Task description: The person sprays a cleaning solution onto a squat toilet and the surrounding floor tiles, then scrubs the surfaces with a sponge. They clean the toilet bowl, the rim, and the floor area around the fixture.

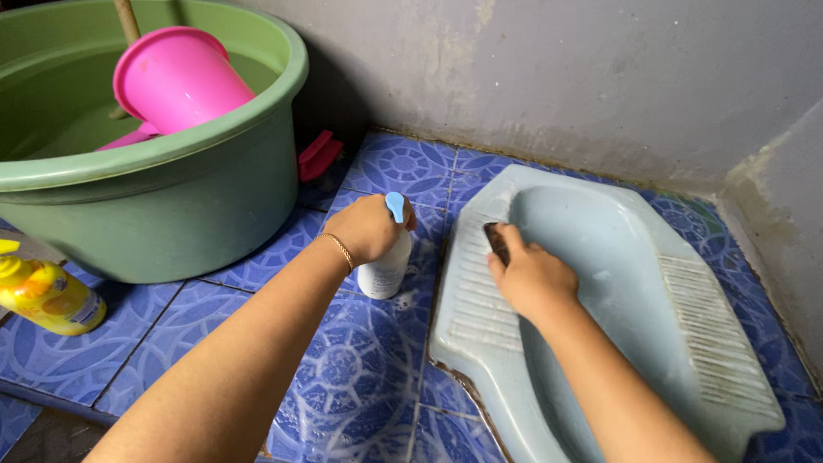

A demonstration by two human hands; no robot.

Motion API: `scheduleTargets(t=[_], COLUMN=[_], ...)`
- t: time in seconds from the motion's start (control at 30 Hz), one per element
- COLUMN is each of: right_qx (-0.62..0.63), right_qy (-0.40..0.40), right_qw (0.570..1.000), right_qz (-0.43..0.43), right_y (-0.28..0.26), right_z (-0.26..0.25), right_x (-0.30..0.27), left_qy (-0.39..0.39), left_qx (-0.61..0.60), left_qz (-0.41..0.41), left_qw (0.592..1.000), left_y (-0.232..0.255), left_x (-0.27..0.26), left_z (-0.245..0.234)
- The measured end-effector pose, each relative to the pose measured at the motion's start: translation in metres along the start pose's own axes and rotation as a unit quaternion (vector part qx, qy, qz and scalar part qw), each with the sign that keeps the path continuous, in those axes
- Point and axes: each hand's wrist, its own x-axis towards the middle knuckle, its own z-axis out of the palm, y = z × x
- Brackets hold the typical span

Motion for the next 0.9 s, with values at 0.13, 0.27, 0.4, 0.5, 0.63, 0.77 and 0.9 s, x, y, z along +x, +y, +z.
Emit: scheduleTargets(t=[0.13, 0.27, 0.4, 0.5, 0.63, 0.77, 0.9], right_qx=[0.01, -0.004, -0.011, -0.006, -0.004, 0.027, 0.008], right_qy=[-0.022, -0.061, -0.039, -0.038, -0.044, -0.051, -0.055], right_qw=[0.999, 0.998, 0.998, 0.999, 0.998, 0.991, 0.993], right_qz=[-0.031, -0.023, 0.043, 0.033, 0.052, 0.123, 0.105], right_y=[-0.02, -0.03, -0.03, -0.047, -0.053, -0.032, -0.046], right_z=[0.01, 0.005, -0.003, 0.01, 0.011, 0.005, 0.012], right_x=[-0.017, -0.019, 0.01, -0.002, 0.011, 0.04, 0.011], left_qy=[0.018, 0.054, 0.065, 0.049, 0.053, 0.083, 0.083], left_qx=[-0.03, -0.109, -0.191, -0.215, -0.162, -0.152, -0.171], left_qz=[0.035, 0.154, 0.165, 0.144, 0.17, 0.157, 0.16], left_qw=[0.999, 0.98, 0.966, 0.965, 0.971, 0.972, 0.969], left_y=[-0.009, -0.02, -0.029, -0.028, -0.031, -0.033, -0.034], left_x=[0.004, 0.009, 0.009, 0.013, 0.029, 0.043, 0.036], left_z=[0.001, 0.006, 0.008, 0.011, 0.012, 0.019, 0.018])
